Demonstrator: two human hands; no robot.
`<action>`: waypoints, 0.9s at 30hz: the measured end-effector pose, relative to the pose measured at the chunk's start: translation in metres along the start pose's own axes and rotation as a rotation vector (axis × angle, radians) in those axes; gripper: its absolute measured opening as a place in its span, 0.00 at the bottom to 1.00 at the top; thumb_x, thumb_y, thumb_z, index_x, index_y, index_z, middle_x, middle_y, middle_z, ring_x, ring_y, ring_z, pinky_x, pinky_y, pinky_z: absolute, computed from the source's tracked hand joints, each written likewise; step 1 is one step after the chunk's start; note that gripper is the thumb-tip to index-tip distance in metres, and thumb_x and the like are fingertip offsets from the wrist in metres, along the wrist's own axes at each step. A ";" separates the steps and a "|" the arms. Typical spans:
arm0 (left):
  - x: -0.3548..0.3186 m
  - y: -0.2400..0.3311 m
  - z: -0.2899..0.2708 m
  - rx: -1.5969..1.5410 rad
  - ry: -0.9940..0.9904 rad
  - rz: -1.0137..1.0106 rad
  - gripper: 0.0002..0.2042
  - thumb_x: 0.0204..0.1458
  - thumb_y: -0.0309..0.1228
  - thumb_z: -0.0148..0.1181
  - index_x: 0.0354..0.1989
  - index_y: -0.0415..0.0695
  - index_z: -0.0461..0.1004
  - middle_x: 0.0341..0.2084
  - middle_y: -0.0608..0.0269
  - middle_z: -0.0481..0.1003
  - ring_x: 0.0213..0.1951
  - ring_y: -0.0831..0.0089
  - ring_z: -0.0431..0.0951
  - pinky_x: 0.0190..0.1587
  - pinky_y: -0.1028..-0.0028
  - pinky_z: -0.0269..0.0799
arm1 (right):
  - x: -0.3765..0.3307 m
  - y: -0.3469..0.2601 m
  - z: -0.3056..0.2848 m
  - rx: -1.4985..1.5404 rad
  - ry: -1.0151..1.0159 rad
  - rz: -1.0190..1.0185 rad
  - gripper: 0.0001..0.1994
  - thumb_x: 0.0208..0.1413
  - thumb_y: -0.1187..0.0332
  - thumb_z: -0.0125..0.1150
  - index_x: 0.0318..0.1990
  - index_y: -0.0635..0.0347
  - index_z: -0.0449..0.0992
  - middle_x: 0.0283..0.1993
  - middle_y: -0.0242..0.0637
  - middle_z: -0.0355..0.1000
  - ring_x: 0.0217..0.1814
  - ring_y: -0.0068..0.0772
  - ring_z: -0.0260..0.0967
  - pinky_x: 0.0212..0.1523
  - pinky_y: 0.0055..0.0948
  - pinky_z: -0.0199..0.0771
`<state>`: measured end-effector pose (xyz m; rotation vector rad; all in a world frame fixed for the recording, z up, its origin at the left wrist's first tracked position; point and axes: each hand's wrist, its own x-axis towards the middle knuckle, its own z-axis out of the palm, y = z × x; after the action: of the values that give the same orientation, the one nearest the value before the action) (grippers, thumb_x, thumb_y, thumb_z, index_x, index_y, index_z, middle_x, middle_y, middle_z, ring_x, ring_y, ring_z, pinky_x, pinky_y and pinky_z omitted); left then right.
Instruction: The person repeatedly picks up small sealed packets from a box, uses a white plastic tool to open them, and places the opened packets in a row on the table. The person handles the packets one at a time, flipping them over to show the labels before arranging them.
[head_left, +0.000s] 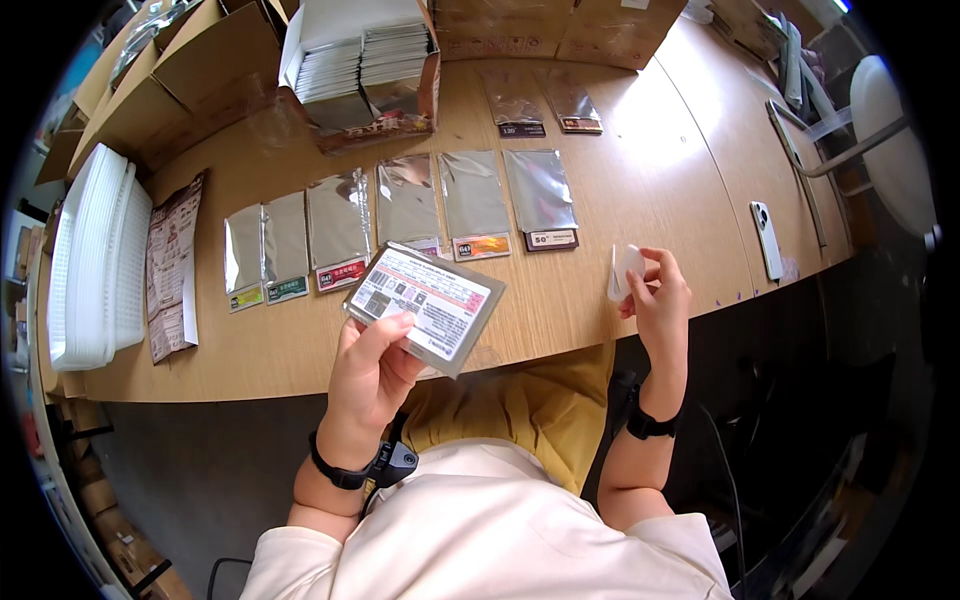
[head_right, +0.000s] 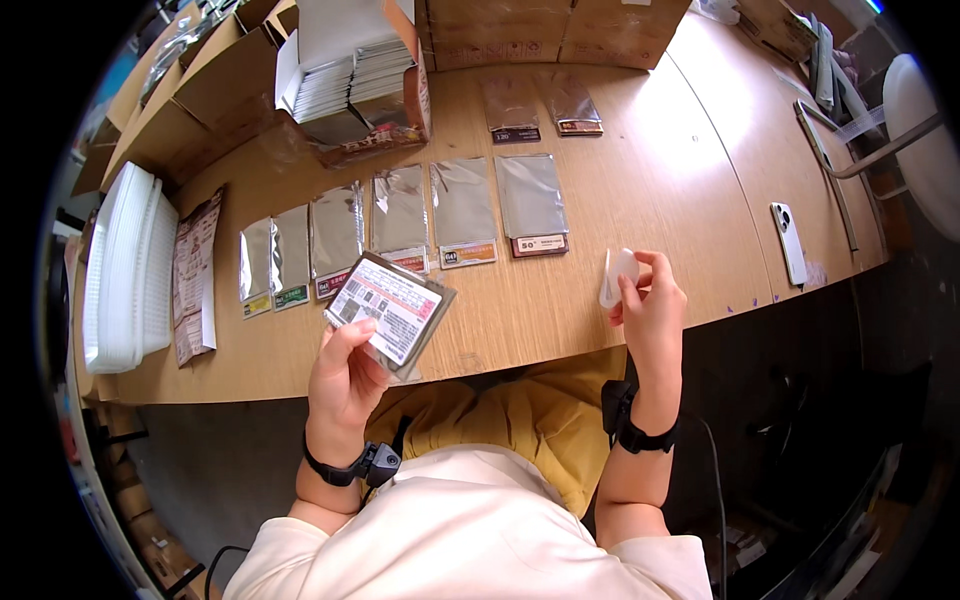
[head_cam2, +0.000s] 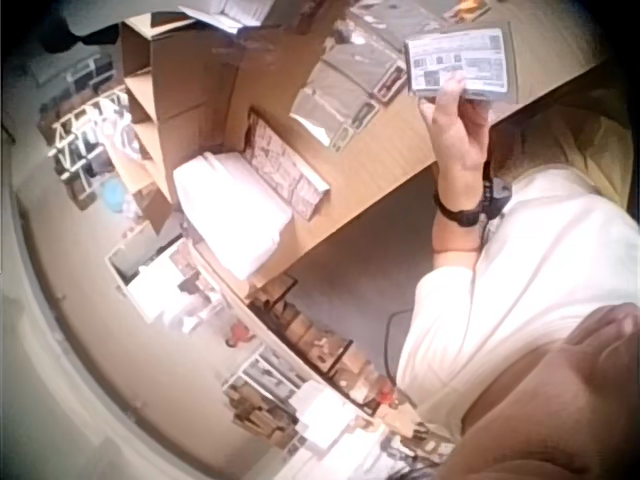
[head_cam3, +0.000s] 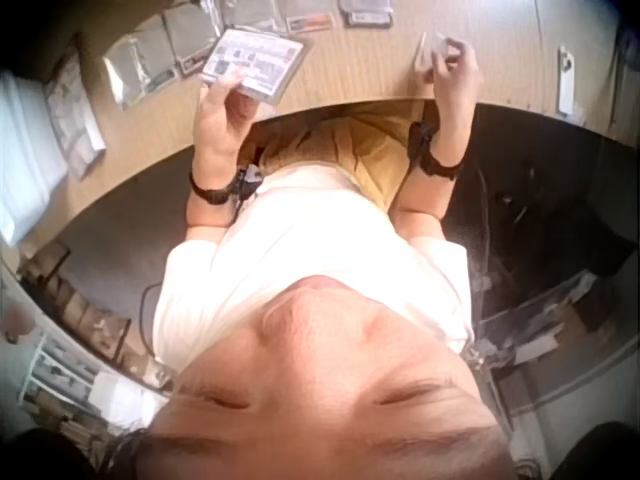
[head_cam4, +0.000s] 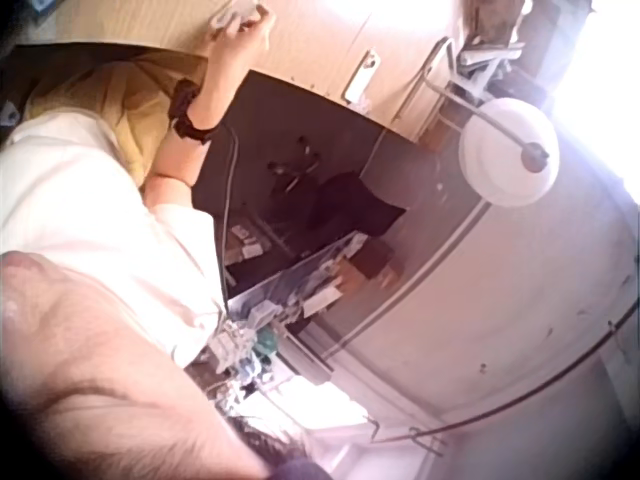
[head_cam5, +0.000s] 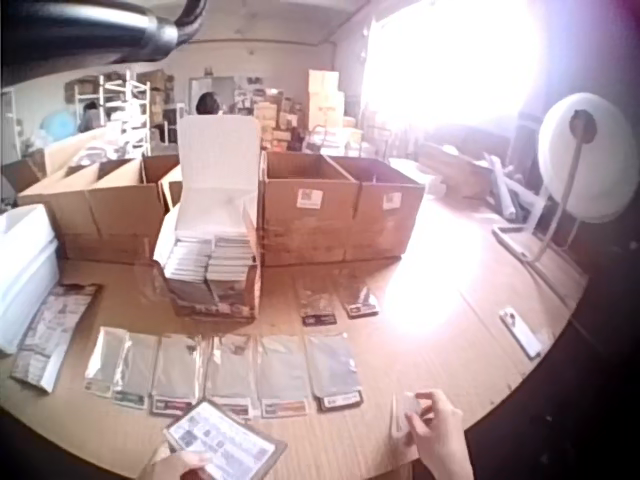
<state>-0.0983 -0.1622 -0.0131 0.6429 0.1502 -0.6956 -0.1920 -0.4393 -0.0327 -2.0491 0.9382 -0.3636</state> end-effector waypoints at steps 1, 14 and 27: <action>0.003 0.002 -0.005 -0.031 0.011 -0.019 0.12 0.48 0.20 0.50 0.42 0.34 0.66 0.37 0.54 0.73 0.37 0.70 0.77 0.40 0.72 0.78 | 0.003 0.003 0.001 -0.007 -0.001 0.019 0.12 0.52 0.78 0.53 0.45 0.67 0.66 0.26 0.38 0.66 0.16 0.23 0.67 0.15 0.19 0.67; -0.001 -0.015 0.010 0.272 -0.025 0.098 0.11 0.49 0.18 0.52 0.42 0.33 0.68 0.36 0.52 0.74 0.37 0.66 0.77 0.38 0.69 0.79 | -0.066 -0.056 0.034 0.796 -0.573 -0.093 0.11 0.51 0.77 0.57 0.42 0.65 0.68 0.35 0.32 0.69 0.32 0.15 0.66 0.26 0.14 0.67; 0.007 -0.016 0.002 0.014 -0.050 -0.204 0.12 0.53 0.21 0.48 0.45 0.32 0.65 0.38 0.49 0.73 0.39 0.65 0.77 0.40 0.70 0.78 | -0.078 -0.061 0.036 0.975 -0.600 0.003 0.07 0.53 0.77 0.56 0.39 0.69 0.71 0.31 0.34 0.72 0.29 0.17 0.69 0.20 0.12 0.65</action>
<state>-0.1034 -0.1767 -0.0217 0.6285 0.1667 -0.9095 -0.1952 -0.3391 -0.0012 -1.1336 0.2763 -0.1314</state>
